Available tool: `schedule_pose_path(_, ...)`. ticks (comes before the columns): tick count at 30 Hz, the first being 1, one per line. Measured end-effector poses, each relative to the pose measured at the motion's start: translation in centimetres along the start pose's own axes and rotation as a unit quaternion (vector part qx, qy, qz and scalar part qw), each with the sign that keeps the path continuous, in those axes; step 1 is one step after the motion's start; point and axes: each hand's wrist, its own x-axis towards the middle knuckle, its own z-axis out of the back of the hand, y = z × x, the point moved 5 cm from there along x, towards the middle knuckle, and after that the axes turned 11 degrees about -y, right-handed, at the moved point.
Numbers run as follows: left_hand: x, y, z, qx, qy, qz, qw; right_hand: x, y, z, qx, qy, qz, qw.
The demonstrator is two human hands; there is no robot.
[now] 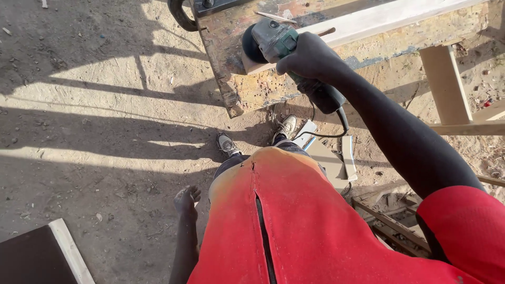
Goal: Using an angle grinder with a sanding disc to smooth the surface and edges of a wooden plank on a workbench.
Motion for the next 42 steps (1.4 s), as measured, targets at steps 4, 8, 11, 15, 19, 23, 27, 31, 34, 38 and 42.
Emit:
schedule_pose_path(4,-2.7,-4.7,0.7,-0.048,-0.027,0.013,0.998,0.6,-1.3,2.2,0.052,-0.021,-0.054,0.997)
schedule_pose_path(8,0.8,-1.0,1.0,-0.063,-0.038,0.013,0.997,0.1,0.3,1.5,0.021,-0.002,-0.033,0.999)
schedule_pose_path(11,0.8,1.9,1.8,-0.001,-0.024,0.061,0.998,-0.2,1.4,0.2,-0.020,0.028,0.009,0.999)
schedule_pose_path(15,-1.8,1.1,2.2,0.035,-0.028,0.073,0.996,0.2,0.1,1.5,-0.011,0.033,-0.019,0.999)
schedule_pose_path(19,-2.4,1.2,2.4,-0.012,-0.039,0.062,0.997,3.0,-6.6,4.8,0.048,-0.022,-0.059,0.997)
schedule_pose_path(23,-0.6,2.9,1.5,-0.014,-0.042,0.053,0.998,4.7,-14.8,9.1,0.128,-0.086,-0.141,0.978)
schedule_pose_path(27,-1.8,3.7,1.4,-0.003,-0.041,0.048,0.998,4.9,-22.4,13.0,0.145,-0.122,-0.192,0.963)
schedule_pose_path(31,-6.6,2.0,-0.1,0.022,-0.069,0.047,0.996,4.6,-25.6,14.2,0.161,-0.132,-0.212,0.955)
schedule_pose_path(34,-7.6,2.4,-2.2,0.047,-0.071,0.027,0.996,3.5,-23.2,14.0,0.175,-0.104,-0.163,0.965)
schedule_pose_path(38,-11.2,1.1,-7.3,0.112,-0.052,0.021,0.992,2.4,-18.2,10.2,0.118,-0.012,-0.100,0.988)
schedule_pose_path(42,-17.5,-2.8,-14.2,0.118,0.001,-0.026,0.993,0.7,-12.7,5.8,0.045,0.012,0.002,0.999)
